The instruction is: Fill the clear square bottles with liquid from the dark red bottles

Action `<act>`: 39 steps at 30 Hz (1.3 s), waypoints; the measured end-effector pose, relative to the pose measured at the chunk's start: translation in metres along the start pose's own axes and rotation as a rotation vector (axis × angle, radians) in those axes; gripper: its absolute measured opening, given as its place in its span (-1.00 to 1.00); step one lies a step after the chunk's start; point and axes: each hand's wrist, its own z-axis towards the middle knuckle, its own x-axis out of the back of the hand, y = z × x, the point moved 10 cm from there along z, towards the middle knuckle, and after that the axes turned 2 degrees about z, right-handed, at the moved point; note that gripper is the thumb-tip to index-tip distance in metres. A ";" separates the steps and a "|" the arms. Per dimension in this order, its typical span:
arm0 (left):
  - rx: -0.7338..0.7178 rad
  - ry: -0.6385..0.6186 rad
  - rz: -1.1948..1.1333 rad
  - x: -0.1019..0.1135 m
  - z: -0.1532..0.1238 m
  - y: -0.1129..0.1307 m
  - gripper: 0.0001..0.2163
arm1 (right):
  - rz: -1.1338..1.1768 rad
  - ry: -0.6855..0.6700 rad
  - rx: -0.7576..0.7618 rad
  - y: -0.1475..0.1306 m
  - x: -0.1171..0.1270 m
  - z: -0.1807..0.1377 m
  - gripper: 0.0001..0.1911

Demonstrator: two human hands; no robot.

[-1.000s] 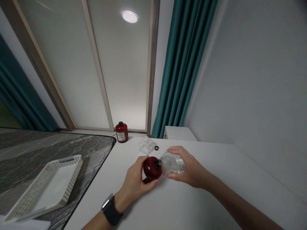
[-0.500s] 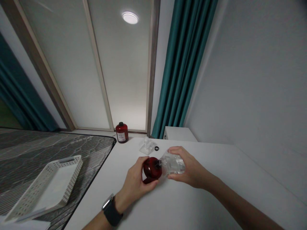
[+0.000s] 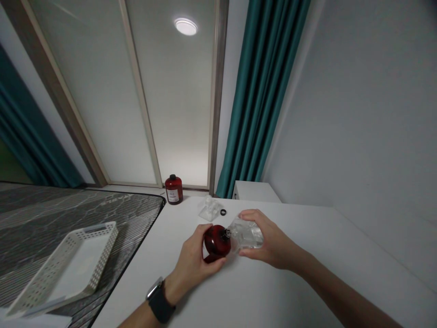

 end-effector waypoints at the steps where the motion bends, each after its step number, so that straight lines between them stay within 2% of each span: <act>1: 0.000 0.001 -0.001 0.000 0.000 0.000 -0.40 | 0.001 -0.004 -0.004 0.000 0.000 0.000 -0.33; 12: 0.048 0.018 -0.015 -0.001 -0.001 -0.002 -0.42 | -0.004 -0.018 -0.016 0.001 -0.001 0.001 -0.33; 39: 0.048 0.016 -0.063 -0.010 -0.005 -0.006 -0.41 | -0.009 -0.084 -0.079 0.003 -0.004 0.003 -0.33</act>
